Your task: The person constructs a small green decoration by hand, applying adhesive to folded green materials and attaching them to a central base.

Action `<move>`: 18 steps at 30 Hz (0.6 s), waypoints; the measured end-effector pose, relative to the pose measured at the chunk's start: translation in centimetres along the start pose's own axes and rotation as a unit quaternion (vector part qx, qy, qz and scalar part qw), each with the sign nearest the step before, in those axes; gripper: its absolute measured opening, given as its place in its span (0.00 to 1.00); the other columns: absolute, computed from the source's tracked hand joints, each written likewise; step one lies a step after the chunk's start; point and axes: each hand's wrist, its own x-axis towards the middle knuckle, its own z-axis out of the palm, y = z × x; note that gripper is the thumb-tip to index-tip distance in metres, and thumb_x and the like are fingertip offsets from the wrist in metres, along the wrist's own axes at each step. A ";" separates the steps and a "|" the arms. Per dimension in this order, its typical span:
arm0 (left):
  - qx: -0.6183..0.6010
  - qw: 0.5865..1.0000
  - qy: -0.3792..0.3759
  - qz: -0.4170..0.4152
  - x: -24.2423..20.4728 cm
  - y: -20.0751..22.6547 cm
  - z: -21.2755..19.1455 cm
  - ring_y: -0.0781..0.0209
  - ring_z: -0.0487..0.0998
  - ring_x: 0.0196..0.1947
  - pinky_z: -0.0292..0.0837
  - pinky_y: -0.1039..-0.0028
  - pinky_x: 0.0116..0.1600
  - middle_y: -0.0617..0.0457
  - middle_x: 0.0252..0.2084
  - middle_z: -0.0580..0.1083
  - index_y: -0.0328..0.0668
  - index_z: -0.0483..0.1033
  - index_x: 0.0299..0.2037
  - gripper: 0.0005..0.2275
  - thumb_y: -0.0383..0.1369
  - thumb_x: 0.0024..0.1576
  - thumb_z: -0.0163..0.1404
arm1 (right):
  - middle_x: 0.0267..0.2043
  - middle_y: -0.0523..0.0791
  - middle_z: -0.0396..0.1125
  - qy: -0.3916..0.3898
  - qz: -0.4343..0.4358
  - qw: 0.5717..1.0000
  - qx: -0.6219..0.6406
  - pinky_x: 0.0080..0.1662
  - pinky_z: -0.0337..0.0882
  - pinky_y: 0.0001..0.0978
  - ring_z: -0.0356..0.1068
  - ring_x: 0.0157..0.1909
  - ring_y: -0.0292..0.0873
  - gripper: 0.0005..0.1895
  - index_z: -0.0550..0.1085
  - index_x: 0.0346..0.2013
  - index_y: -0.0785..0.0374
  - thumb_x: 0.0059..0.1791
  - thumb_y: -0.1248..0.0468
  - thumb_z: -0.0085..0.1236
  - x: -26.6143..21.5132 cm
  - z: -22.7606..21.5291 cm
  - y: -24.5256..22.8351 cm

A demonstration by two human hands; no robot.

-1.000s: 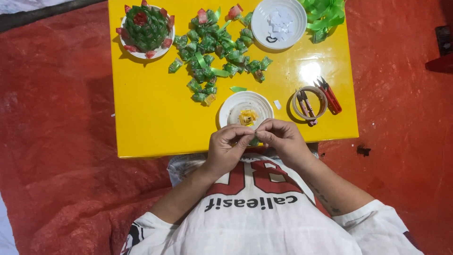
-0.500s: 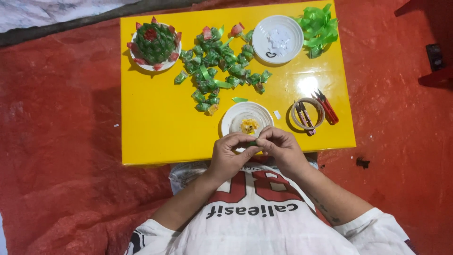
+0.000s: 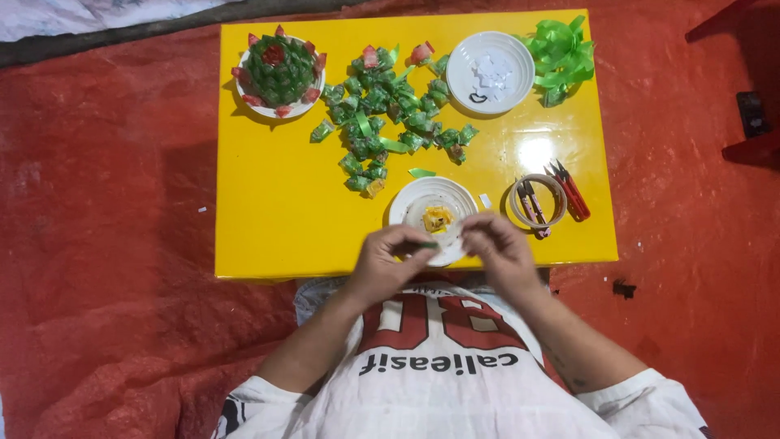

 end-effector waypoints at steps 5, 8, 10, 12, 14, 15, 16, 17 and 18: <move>-0.027 0.984 0.175 -0.033 -0.2 -1.3 -4.6 0.64 0.81 0.35 0.80 0.73 0.45 0.49 0.32 0.79 0.38 0.79 0.39 0.03 0.26 0.58 0.58 | 0.37 0.51 0.68 0.122 -0.038 0.965 -0.230 0.43 0.73 0.36 0.71 0.38 0.47 0.09 0.76 0.50 0.68 0.56 0.68 0.58 2.4 -4.2 -3.6; -0.046 0.978 0.200 -0.046 -0.8 -2.1 -5.6 0.64 0.81 0.36 0.80 0.73 0.47 0.49 0.33 0.78 0.37 0.78 0.40 0.04 0.28 0.60 0.58 | 0.41 0.50 0.72 0.149 0.010 0.915 -0.375 0.41 0.74 0.36 0.75 0.41 0.49 0.11 0.81 0.48 0.61 0.52 0.66 0.67 1.7 -5.8 -0.1; -0.044 0.978 0.197 -0.058 -0.7 -2.1 -5.3 0.63 0.81 0.37 0.80 0.72 0.48 0.48 0.34 0.79 0.36 0.78 0.41 0.04 0.28 0.60 0.57 | 0.44 0.51 0.73 0.122 0.022 0.891 -0.436 0.45 0.76 0.40 0.75 0.45 0.53 0.12 0.81 0.50 0.60 0.51 0.66 0.68 1.5 -5.3 -0.8; -0.040 0.977 0.198 -0.070 -0.4 -2.0 -5.1 0.62 0.82 0.38 0.80 0.71 0.49 0.47 0.35 0.79 0.35 0.79 0.43 0.05 0.28 0.61 0.57 | 0.47 0.52 0.73 0.089 0.034 0.864 -0.494 0.49 0.77 0.45 0.76 0.49 0.56 0.14 0.82 0.51 0.59 0.49 0.66 0.68 1.2 -4.8 -0.8; -0.015 0.971 0.230 -0.061 0.0 -1.8 -5.1 0.64 0.80 0.37 0.80 0.72 0.47 0.49 0.34 0.78 0.32 0.78 0.44 0.05 0.27 0.62 0.54 | 0.48 0.53 0.73 0.112 0.013 0.860 -0.497 0.51 0.77 0.45 0.75 0.50 0.57 0.14 0.82 0.49 0.60 0.50 0.65 0.69 0.7 -4.5 0.0; -0.014 0.970 0.232 -0.064 0.1 -2.5 -5.8 0.64 0.80 0.37 0.80 0.72 0.47 0.49 0.34 0.78 0.32 0.78 0.44 0.05 0.27 0.62 0.54 | 0.48 0.53 0.73 0.110 0.015 0.862 -0.495 0.51 0.77 0.45 0.75 0.50 0.57 0.14 0.82 0.49 0.60 0.50 0.65 0.69 0.1 -5.0 1.3; 0.001 0.964 0.258 -0.059 0.3 -3.2 -6.7 0.64 0.81 0.37 0.80 0.72 0.47 0.48 0.34 0.78 0.32 0.78 0.45 0.05 0.27 0.63 0.53 | 0.46 0.50 0.73 0.124 -0.030 0.865 -0.485 0.52 0.76 0.47 0.75 0.49 0.57 0.12 0.82 0.48 0.58 0.50 0.64 0.69 -0.4 -5.5 2.6; 0.016 0.957 0.284 -0.055 0.4 -3.8 -7.6 0.64 0.81 0.36 0.80 0.72 0.46 0.47 0.34 0.78 0.33 0.78 0.45 0.05 0.28 0.64 0.52 | 0.45 0.47 0.74 0.138 -0.074 0.867 -0.474 0.53 0.74 0.49 0.75 0.48 0.56 0.11 0.82 0.46 0.56 0.50 0.62 0.70 -0.8 -5.9 3.9; 0.019 0.956 0.289 -0.054 0.1 -4.1 -7.9 0.64 0.81 0.36 0.80 0.72 0.46 0.47 0.34 0.78 0.33 0.78 0.45 0.05 0.28 0.64 0.52 | 0.45 0.47 0.74 0.134 -0.075 0.869 -0.471 0.53 0.74 0.49 0.75 0.48 0.56 0.11 0.82 0.46 0.56 0.50 0.62 0.70 -1.1 -6.0 4.3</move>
